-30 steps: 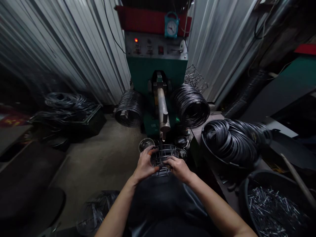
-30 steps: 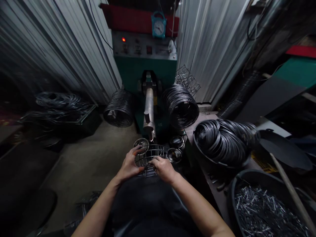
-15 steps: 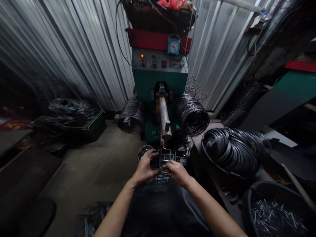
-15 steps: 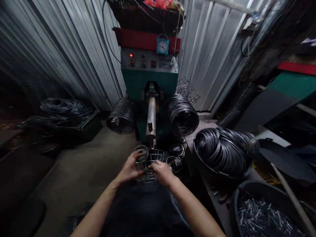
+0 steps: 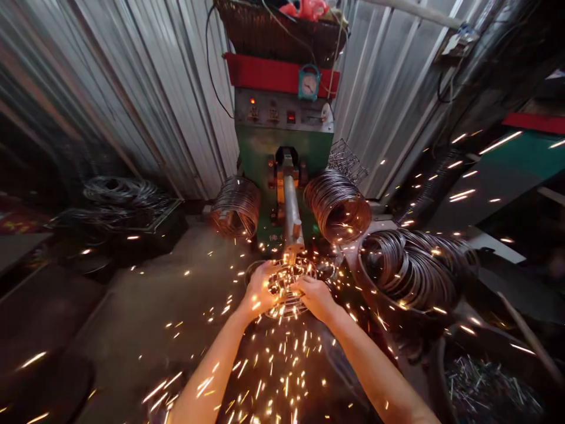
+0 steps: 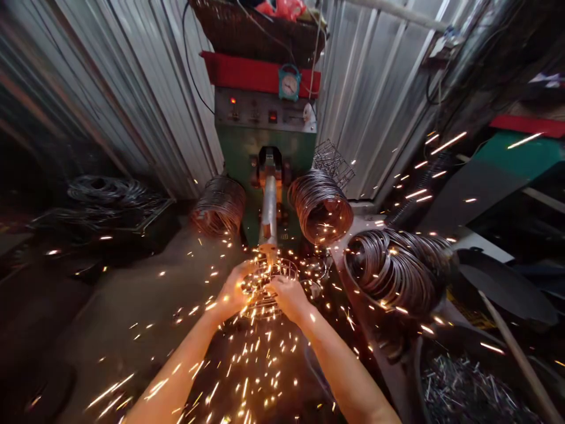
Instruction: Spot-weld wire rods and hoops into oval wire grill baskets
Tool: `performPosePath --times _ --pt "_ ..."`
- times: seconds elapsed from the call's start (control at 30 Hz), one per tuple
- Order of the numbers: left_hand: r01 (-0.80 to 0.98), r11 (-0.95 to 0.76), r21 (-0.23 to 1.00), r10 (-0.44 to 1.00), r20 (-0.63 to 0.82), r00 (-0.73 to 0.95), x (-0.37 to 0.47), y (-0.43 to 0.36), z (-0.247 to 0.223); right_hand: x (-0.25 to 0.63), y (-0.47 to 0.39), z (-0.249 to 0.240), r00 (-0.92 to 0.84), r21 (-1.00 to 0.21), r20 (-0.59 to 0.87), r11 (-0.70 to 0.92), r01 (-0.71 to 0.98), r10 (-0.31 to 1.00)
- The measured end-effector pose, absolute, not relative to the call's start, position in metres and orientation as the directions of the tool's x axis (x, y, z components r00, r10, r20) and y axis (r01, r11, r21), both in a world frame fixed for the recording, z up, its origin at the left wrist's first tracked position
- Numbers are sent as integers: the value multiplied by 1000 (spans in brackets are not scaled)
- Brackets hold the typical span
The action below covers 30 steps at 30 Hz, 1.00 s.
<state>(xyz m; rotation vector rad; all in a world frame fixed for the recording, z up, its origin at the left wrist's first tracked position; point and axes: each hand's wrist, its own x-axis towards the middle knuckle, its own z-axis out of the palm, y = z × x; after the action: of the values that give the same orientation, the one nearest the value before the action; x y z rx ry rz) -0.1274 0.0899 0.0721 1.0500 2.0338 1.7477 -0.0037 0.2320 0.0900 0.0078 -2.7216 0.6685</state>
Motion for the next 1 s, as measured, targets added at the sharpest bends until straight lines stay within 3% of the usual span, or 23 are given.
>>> performPosePath --times 0.07,0.13,0.37,0.6,0.8,1.0 --pt "565 111 817 612 392 -687 -126 85 71 -3 232 88 -939 -438 337 894 -93 68" --pt "671 169 722 621 450 -641 -126 81 70 -3 232 89 -938 -418 341 904 -87 67" --pt "638 183 748 706 351 -615 -128 82 71 -5 235 103 -970 -392 236 919 -44 54" --pt "697 266 666 715 349 -606 -125 80 86 -8 239 101 -955 -556 288 824 -112 65" --pt "709 264 653 736 339 -586 -129 82 85 -15 243 104 -966 -696 202 718 -27 159" --pt "774 235 588 739 409 -536 -135 85 73 -17 243 89 -961 -656 250 751 -76 121"
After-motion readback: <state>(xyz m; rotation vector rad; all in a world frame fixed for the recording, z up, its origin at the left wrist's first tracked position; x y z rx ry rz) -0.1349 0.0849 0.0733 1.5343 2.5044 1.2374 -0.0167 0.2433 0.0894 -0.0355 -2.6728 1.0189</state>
